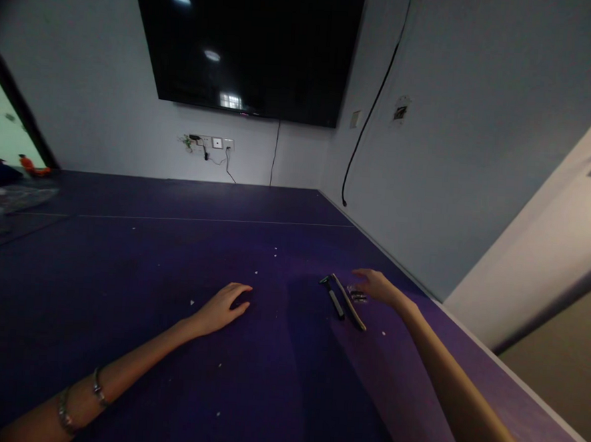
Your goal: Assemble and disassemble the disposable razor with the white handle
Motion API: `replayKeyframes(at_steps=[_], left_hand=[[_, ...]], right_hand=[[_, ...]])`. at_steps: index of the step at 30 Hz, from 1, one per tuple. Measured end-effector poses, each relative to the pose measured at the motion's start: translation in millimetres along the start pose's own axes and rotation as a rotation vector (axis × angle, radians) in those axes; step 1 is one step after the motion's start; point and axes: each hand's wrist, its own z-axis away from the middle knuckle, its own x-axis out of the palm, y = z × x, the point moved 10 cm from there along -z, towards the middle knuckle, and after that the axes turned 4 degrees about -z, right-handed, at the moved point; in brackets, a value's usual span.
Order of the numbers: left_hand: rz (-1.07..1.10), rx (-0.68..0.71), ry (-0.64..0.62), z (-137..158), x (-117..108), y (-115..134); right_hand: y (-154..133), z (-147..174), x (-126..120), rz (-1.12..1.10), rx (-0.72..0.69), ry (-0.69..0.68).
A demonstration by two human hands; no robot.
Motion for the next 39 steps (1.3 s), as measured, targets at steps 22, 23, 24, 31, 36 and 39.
replayKeyframes(at_steps=[22,23,24,31,36,39], left_hand=[[-0.356,-0.268,0.088,49.4,-57.8,-137.4],[-0.367,-0.265,0.083,50.0,-56.8,-139.1],[-0.376,-0.262,0.077,50.5,-55.7,-140.2],[-0.396,-0.297,0.068,53.0,-54.9,-140.7],[-0.435,-0.378,0.111,56.6,-59.4,-146.6],[-0.474,-0.456,0.071,59.0,-58.0,-152.2]], right_hand=[[-166.6,-14.6,115.9,-0.053,-0.387,0.113],[-162.5,-14.1,119.8,-0.031,-0.367,0.13],[-158.9,-13.2,123.0,-0.011,-0.348,0.142],[-152.9,-7.1,126.9,0.041,-0.303,0.146],[-155.8,-5.1,124.4,0.035,-0.319,0.148],[-157.0,-4.1,123.6,0.042,-0.333,0.161]])
